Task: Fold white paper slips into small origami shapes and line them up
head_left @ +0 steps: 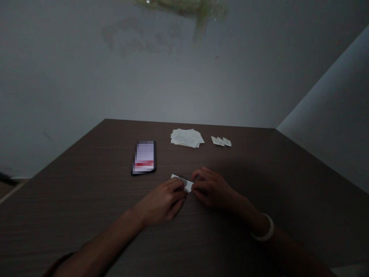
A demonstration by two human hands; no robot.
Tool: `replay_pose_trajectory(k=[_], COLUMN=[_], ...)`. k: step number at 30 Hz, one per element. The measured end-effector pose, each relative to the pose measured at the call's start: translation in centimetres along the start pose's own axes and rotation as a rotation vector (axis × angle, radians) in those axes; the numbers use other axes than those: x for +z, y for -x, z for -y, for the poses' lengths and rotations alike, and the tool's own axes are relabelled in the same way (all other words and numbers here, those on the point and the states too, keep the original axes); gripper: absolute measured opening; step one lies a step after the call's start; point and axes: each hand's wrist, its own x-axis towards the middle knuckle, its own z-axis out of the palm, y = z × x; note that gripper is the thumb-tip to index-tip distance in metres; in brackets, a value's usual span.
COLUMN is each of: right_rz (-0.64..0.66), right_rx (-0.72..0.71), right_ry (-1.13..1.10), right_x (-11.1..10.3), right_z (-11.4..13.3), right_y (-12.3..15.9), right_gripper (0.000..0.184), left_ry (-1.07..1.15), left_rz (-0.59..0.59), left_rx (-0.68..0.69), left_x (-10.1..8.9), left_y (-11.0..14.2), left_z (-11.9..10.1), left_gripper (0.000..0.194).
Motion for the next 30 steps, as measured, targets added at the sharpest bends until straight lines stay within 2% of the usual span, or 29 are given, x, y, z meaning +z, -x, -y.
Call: replay_pose_trajectory(k=[6,14,18,23,30], right_rz=[0.0,-0.015,-0.029,-0.021,0.005], right_rx=[0.007,0.074,0.11,0.133,0.158], right_ry=[-0.024,-0.03,-0.03,-0.017,0.036], right_x=[0.4,0.5,0.5,0.4,0.4], right_z=[-0.4,0.4,0.7,0.8,1.4], right_y=[-0.1,-0.6,-0.7,-1.0,-1.2], right_gripper=[0.005,0.008,0.007,0.007,0.007], left_ry=[0.03,-0.01,-0.035,-0.075,-0.101], left_rz=[-0.024,-0.034,-0.041,-0.015,0.0], left_rx=[0.005,-0.005,0.008,0.021,0.014], left_x=[0.3,0.3,0.2,0.1,0.0], left_y=[-0.1,-0.3,-0.3,-0.2,-0.4], left_z=[0.4,0.3,0.3,0.2,0.0], left_gripper=[0.025,0.027,0.035,0.029,0.032])
